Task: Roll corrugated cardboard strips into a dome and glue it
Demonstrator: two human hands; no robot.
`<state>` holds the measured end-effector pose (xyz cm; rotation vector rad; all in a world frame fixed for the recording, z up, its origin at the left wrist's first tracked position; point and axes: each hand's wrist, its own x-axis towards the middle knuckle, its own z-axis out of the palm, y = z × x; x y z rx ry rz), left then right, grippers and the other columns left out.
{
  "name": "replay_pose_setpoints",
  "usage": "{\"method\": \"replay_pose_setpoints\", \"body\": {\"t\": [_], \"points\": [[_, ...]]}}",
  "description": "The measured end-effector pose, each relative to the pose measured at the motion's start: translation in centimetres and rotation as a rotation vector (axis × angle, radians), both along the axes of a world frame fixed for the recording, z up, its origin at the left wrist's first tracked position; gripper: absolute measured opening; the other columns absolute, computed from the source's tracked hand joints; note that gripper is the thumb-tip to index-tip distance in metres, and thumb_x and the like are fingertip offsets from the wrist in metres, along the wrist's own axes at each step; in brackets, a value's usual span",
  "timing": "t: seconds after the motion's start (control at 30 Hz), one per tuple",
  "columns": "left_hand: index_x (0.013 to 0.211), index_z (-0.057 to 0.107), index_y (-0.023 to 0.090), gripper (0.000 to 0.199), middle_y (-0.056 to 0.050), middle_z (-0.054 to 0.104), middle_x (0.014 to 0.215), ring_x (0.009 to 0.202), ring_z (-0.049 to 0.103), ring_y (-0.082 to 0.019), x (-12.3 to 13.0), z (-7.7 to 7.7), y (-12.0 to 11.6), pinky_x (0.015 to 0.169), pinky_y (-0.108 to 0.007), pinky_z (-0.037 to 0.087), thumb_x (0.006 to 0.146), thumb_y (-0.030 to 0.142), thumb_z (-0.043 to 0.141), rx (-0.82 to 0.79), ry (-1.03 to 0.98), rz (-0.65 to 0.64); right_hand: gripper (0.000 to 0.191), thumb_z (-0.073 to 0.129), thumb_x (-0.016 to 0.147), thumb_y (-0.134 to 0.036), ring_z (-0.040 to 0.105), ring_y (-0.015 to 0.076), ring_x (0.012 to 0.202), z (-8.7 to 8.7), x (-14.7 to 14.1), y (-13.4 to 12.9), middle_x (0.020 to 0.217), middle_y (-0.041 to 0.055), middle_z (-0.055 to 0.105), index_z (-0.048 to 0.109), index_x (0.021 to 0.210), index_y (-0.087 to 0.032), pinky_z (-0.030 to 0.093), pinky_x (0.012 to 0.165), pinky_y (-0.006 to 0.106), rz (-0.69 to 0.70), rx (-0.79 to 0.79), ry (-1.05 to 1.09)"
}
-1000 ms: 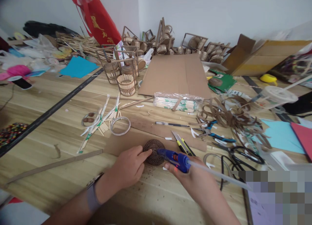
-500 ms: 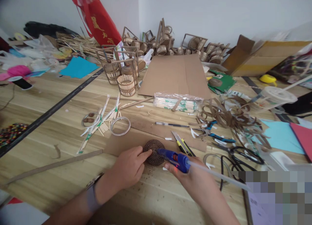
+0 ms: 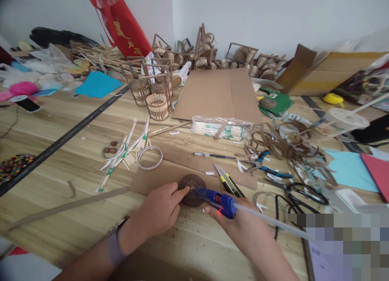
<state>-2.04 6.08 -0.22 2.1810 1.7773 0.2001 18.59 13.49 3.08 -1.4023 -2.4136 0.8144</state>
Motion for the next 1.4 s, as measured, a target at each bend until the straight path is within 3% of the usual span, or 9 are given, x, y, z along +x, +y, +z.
{"method": "replay_pose_setpoints", "body": {"t": [0.33,0.57,0.77,0.9,1.1,1.27,1.4], "points": [[0.133,0.051,0.014,0.045,-0.012,0.061,0.097,0.09,0.06,-0.028,-0.1,0.1,0.1,0.075,-0.042,0.054,0.088,0.014,0.041,-0.008,0.007,-0.003,0.033,0.055,0.08,-0.051,0.061,0.0199,0.048,0.1,0.1,0.0,0.056,0.0011,0.069,0.07,0.067,-0.025,0.044,0.045,0.027,0.004,-0.003,0.003],[0.131,0.052,0.015,0.045,-0.011,0.061,0.095,0.09,0.06,-0.027,0.0,0.2,0.1,0.075,-0.04,0.054,0.088,0.014,0.042,-0.003,0.008,0.001,0.038,0.058,0.077,-0.056,0.057,0.0192,0.041,0.0,1.6,1.0,0.043,-0.0003,0.06,0.062,0.056,-0.025,0.044,0.04,0.027,-0.02,-0.086,-0.081],[0.13,0.053,0.013,0.045,-0.012,0.062,0.097,0.09,0.06,-0.028,0.1,0.2,0.2,0.076,-0.043,0.054,0.087,0.013,0.041,-0.002,-0.023,0.011,0.039,0.068,0.068,-0.056,0.07,0.0279,0.078,1.8,2.5,2.0,0.085,0.0066,0.076,0.073,0.085,-0.021,0.058,0.066,0.034,-0.197,-0.235,0.248],[0.131,0.052,0.014,0.047,-0.012,0.062,0.098,0.091,0.061,-0.028,0.0,0.0,0.1,0.078,-0.044,0.054,0.085,0.012,0.042,-0.005,-0.04,0.024,0.039,0.072,0.07,-0.052,0.069,0.0267,0.08,0.7,3.5,1.9,0.087,0.0097,0.075,0.072,0.089,-0.019,0.057,0.074,0.037,-0.152,-0.405,0.404],[0.129,0.052,0.014,0.046,-0.012,0.062,0.101,0.094,0.061,-0.027,0.1,0.0,0.0,0.082,-0.043,0.053,0.085,0.01,0.041,0.022,-0.046,0.046,0.048,0.069,0.077,-0.043,0.067,0.0234,0.088,-2.7,3.3,2.2,0.095,0.0073,0.07,0.058,0.119,-0.023,0.053,0.086,0.038,-0.208,-0.356,0.611],[0.124,0.054,0.015,0.043,-0.011,0.061,0.101,0.093,0.06,-0.025,-0.1,0.0,-0.2,0.085,-0.04,0.052,0.084,0.009,0.04,0.053,-0.084,0.064,0.077,0.07,0.076,-0.039,0.066,0.0208,0.09,-2.7,1.7,2.7,0.121,0.0049,0.06,0.03,0.141,-0.039,0.058,0.072,0.033,-0.292,-0.333,0.814],[0.119,0.051,0.016,0.04,-0.01,0.062,0.102,0.092,0.061,-0.022,-0.2,0.1,-0.3,0.085,-0.037,0.05,0.084,0.007,0.035,0.126,-0.306,0.098,0.081,0.067,0.076,-0.032,0.064,0.0201,0.099,-2.9,1.4,3.1,0.126,0.0037,0.054,0.022,0.143,-0.042,0.057,0.073,0.03,-0.258,-0.304,0.817]]}}
